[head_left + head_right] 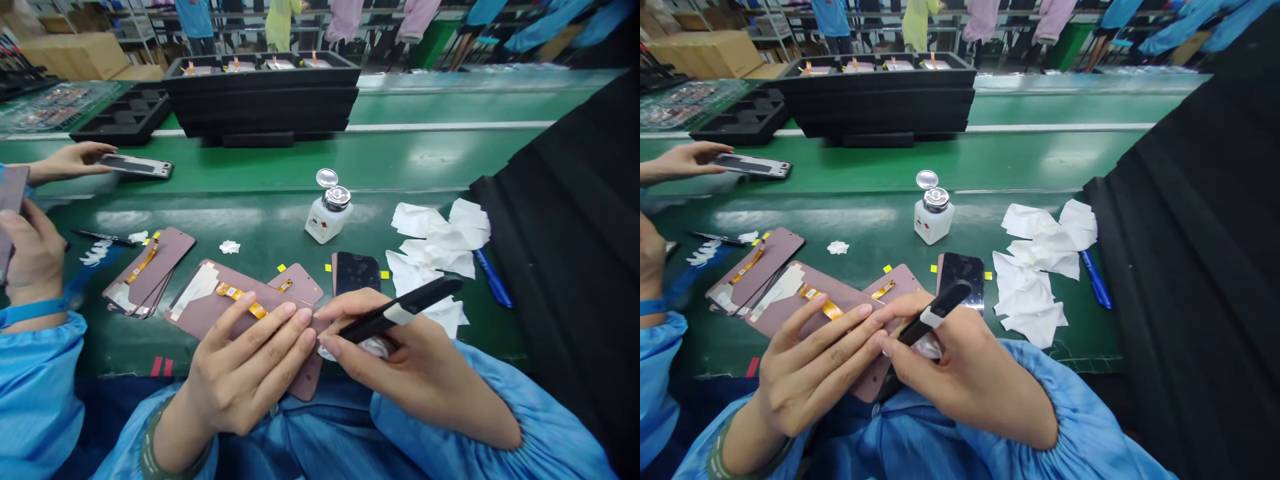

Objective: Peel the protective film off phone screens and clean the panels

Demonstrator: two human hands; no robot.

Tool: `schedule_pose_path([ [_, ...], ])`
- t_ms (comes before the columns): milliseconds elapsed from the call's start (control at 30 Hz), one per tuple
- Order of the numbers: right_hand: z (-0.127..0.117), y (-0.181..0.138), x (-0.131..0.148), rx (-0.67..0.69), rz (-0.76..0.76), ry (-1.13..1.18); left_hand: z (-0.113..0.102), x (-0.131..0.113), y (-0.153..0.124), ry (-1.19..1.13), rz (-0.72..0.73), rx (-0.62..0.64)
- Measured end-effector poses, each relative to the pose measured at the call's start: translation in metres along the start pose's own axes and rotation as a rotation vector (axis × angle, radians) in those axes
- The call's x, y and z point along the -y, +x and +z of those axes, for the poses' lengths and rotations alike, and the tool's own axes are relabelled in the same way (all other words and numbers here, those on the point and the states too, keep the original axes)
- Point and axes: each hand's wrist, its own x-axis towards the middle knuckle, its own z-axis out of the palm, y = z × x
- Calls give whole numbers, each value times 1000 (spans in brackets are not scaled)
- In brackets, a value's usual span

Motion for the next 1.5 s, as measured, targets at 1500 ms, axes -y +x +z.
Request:
schedule_pose_path([
  [1500,-54,-16,-58,-331,177,-447,-13,-2,-18,-466,-874,-628],
])
